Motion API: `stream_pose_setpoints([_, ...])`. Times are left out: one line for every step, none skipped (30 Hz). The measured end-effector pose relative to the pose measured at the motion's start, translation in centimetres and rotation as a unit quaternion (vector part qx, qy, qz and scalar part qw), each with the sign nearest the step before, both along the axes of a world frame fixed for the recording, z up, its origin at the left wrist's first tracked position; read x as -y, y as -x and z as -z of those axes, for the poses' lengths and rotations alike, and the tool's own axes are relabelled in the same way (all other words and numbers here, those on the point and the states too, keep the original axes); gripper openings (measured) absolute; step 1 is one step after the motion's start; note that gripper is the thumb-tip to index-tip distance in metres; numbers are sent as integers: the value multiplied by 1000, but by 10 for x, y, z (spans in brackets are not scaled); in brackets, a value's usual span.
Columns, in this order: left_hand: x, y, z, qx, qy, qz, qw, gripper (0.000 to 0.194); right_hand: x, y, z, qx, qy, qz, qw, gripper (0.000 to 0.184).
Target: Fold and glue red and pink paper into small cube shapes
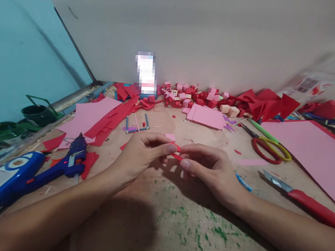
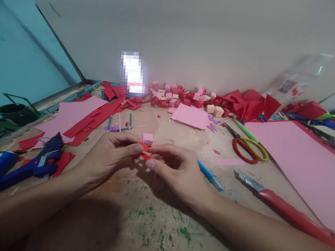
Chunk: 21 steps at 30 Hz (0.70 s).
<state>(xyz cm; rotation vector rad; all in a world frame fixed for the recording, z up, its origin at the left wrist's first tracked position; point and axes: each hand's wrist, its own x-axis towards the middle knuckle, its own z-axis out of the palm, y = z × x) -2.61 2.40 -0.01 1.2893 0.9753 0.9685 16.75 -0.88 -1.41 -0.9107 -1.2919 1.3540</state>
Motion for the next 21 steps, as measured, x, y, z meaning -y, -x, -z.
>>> stream_pose_setpoints([0,0,1,-1,14,6,1000,22,0,0,1,-23,8,-9,1000,17])
stream_pose_setpoints([1,0,2,-2,27,14,1000,24,-1,-1,2,-42,15,-20,999,19])
stream_pose_setpoints([2,-1,2,1,38,21,999,27,-2,-1,4,-58,21,-30,998,20])
stream_pose_setpoints([2,-1,2,4,46,28,999,29,-3,-2,5,-70,27,-40,996,21])
stream_pose_setpoints([3,-1,2,6,51,33,998,32,-4,-2,5,-79,30,-47,995,22])
stream_pose_setpoints([4,-1,2,4,51,37,998,34,-4,-2,6,-83,32,-50,995,22])
stream_pose_setpoints([4,-2,2,-1,46,39,998,36,-5,-3,6,-83,33,-48,995,22])
stream_pose_setpoints([4,-2,2,-8,36,39,999,36,-5,-3,5,-78,33,-42,996,22])
stream_pose_setpoints([4,-2,1,-16,26,40,999,36,-6,-3,5,-71,32,-35,996,22])
stream_pose_setpoints([4,-2,1,-25,15,42,999,36,-6,-3,4,-62,31,-28,997,21])
stream_pose_setpoints([4,-2,1,-32,5,45,998,36,-5,-2,4,-53,29,-20,998,19])
stream_pose_setpoints([4,-2,1,-38,-3,49,998,37,-5,-2,3,-41,28,-12,999,15])
stream_pose_setpoints([4,-2,1,-44,-10,54,998,37,-4,-2,2,-30,30,-6,999,11])
stream_pose_setpoints([5,-2,1,-52,-16,58,997,37,-4,-2,1,-21,34,1,999,7])
stream_pose_setpoints([6,-2,1,-60,-24,62,996,37,-3,-2,0,-13,40,8,999,5])
stream_pose_setpoints([7,-3,1,-67,-34,63,995,37,-3,-2,-1,-9,44,13,999,5])
stream_pose_setpoints([8,-3,1,-73,-44,61,994,37,-3,-1,-2,-7,48,18,999,6])
stream_pose_setpoints([8,-3,1,-77,-56,56,994,38,-2,-1,-2,-6,49,22,999,8])
stream_pose_setpoints([9,-3,0,-76,-66,48,994,36,-2,0,-3,-3,49,28,998,9])
stream_pose_setpoints([9,-3,0,-73,-73,38,994,32,-2,0,-3,2,47,36,998,11])
stream_pose_setpoints([9,-3,-1,-68,-78,29,994,26,-2,1,-4,6,45,45,998,11])
